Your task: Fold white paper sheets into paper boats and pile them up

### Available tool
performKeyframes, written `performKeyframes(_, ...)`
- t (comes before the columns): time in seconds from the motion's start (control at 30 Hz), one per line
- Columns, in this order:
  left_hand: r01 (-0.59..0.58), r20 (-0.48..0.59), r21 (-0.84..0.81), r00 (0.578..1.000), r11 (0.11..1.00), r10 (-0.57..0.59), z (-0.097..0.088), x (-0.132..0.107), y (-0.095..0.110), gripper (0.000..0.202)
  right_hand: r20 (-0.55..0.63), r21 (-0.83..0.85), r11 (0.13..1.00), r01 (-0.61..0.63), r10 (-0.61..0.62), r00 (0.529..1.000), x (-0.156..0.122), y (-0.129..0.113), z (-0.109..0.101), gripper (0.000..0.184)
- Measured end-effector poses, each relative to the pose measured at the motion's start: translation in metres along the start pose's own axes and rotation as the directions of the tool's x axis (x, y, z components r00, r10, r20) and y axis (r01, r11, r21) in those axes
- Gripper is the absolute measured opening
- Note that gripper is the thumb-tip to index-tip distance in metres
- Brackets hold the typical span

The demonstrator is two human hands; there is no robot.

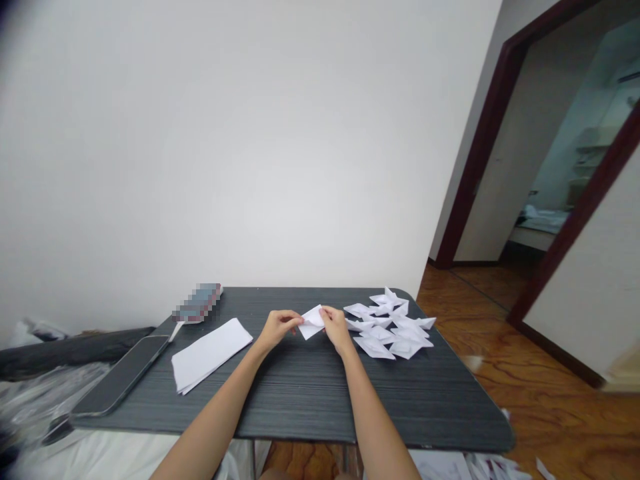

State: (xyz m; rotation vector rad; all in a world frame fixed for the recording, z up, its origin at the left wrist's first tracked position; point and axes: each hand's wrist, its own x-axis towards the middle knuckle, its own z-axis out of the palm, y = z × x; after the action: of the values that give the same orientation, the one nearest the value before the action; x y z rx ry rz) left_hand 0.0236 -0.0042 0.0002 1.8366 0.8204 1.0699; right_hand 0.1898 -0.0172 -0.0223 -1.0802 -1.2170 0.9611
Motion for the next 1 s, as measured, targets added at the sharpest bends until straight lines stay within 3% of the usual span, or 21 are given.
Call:
performKeyframes(0.17, -0.030, -0.174, 0.095, 0.984, 0.995, 0.046, 0.002, -0.001, 0.006, 0.029, 0.051, -0.028, 0.988, 0.151, -0.149, 0.987, -0.008, -0.016, 0.004, 0.040)
performKeyframes(0.27, -0.045, -0.216, 0.127, 0.974, 0.991, 0.072, 0.004, -0.001, 0.006, 0.028, 0.084, -0.118, 0.974, 0.191, -0.182, 0.980, -0.008, -0.017, 0.005, 0.031)
performKeyframes(0.37, -0.050, -0.206, 0.104, 0.976, 0.993, 0.071, 0.006, -0.002, 0.004, 0.028, 0.040, -0.148, 0.979, 0.142, -0.137, 0.990, -0.003, -0.009, 0.003, 0.023)
performKeyframes(0.6, -0.052, -0.127, -0.031, 0.991, 0.998, 0.048, 0.010, -0.002, -0.001, 0.028, 0.015, 0.151, 0.988, 0.039, -0.042, 0.999, -0.001, -0.006, -0.002, 0.026)
performKeyframes(0.83, -0.043, -0.144, -0.096, 0.989, 0.995, 0.029, 0.012, -0.003, 0.000, 0.028, -0.032, 0.042, 0.998, 0.057, -0.056, 0.998, -0.006, -0.014, -0.004, 0.028)
performKeyframes(1.0, -0.019, -0.100, -0.169, 0.995, 0.985, 0.002, 0.014, -0.002, -0.002, 0.039, -0.083, -0.027, 0.995, 0.095, -0.097, 0.992, -0.003, -0.013, -0.004, 0.027)
